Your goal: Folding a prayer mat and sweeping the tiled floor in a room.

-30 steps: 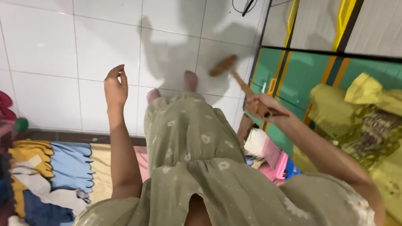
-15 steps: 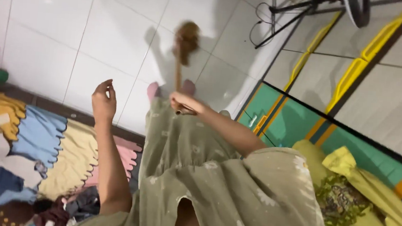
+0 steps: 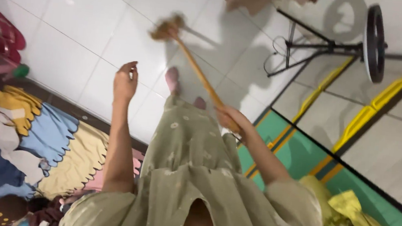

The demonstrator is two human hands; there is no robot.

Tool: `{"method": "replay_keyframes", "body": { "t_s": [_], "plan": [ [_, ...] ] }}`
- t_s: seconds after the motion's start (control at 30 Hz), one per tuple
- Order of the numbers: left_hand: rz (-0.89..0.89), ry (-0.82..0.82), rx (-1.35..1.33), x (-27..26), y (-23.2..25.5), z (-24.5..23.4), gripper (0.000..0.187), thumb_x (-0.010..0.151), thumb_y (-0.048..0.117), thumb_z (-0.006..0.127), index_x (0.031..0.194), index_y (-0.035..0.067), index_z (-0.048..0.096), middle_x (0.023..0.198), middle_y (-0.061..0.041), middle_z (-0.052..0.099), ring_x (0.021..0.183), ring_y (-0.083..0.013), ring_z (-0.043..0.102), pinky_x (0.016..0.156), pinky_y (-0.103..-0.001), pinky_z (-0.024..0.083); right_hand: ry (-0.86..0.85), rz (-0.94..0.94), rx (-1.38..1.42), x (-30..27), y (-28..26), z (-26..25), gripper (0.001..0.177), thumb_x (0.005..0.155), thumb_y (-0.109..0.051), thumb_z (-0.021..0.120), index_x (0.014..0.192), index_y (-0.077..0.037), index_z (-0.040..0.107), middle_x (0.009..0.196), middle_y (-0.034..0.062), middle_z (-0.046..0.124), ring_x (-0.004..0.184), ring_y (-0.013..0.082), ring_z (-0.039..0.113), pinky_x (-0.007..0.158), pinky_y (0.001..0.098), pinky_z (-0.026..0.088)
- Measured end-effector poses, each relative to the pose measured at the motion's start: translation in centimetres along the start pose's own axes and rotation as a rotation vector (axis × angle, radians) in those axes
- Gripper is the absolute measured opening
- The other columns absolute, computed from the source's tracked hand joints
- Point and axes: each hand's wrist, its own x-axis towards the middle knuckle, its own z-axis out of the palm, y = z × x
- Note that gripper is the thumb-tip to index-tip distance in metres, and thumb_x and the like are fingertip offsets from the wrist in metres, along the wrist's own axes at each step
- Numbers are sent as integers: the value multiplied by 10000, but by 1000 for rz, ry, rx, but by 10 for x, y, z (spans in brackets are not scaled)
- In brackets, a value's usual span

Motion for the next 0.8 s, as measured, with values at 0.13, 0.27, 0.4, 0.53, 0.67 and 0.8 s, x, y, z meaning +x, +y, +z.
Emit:
{"method": "replay_keyframes", "body": {
  "t_s": [0.13,0.27,0.4,0.53,0.67,0.8],
  "plan": [
    [-2,-29,15,35,-11,-8,216,995,52,610,1176,16,722,1116,-218,726,926,-367,718,808,-457,571,230,193,352,-87,6,-49,64,985,-118,542,1026,-70,532,581,-48,455,402,67,410,346,239,332],
    [-37,-61,-1,70,-5,-32,214,1004,67,603,1177,24,721,1120,-212,727,929,-373,711,806,-456,567,518,269,-47,-53,13,-126,314,979,-151,573,748,-66,377,568,21,444,399,139,433,360,308,385],
    [-72,-49,4,87,-25,-54,219,998,70,605,1178,29,722,1123,-215,723,927,-376,708,803,-459,566,589,186,96,65,-28,-69,137,958,-157,558,833,-105,537,695,-3,527,616,120,533,547,271,463],
    [-82,26,45,88,-53,-77,218,996,63,609,1177,35,728,1122,-211,725,939,-376,712,818,-467,568,520,307,-139,199,-21,-5,207,965,-190,517,774,-116,552,658,27,543,552,173,532,475,343,437],
    [-194,59,53,78,-70,-96,217,993,69,612,1175,45,728,1109,-207,725,912,-367,717,796,-467,568,258,252,-378,288,-79,78,320,980,-260,524,691,-123,537,597,1,500,500,147,480,449,318,383],
    [-365,20,44,83,-70,-106,226,995,75,606,1188,48,721,1136,-204,715,840,-381,702,775,-473,561,104,125,-331,384,-128,98,288,945,-213,524,674,-117,507,541,10,485,459,150,470,447,325,398]
  ]
}}
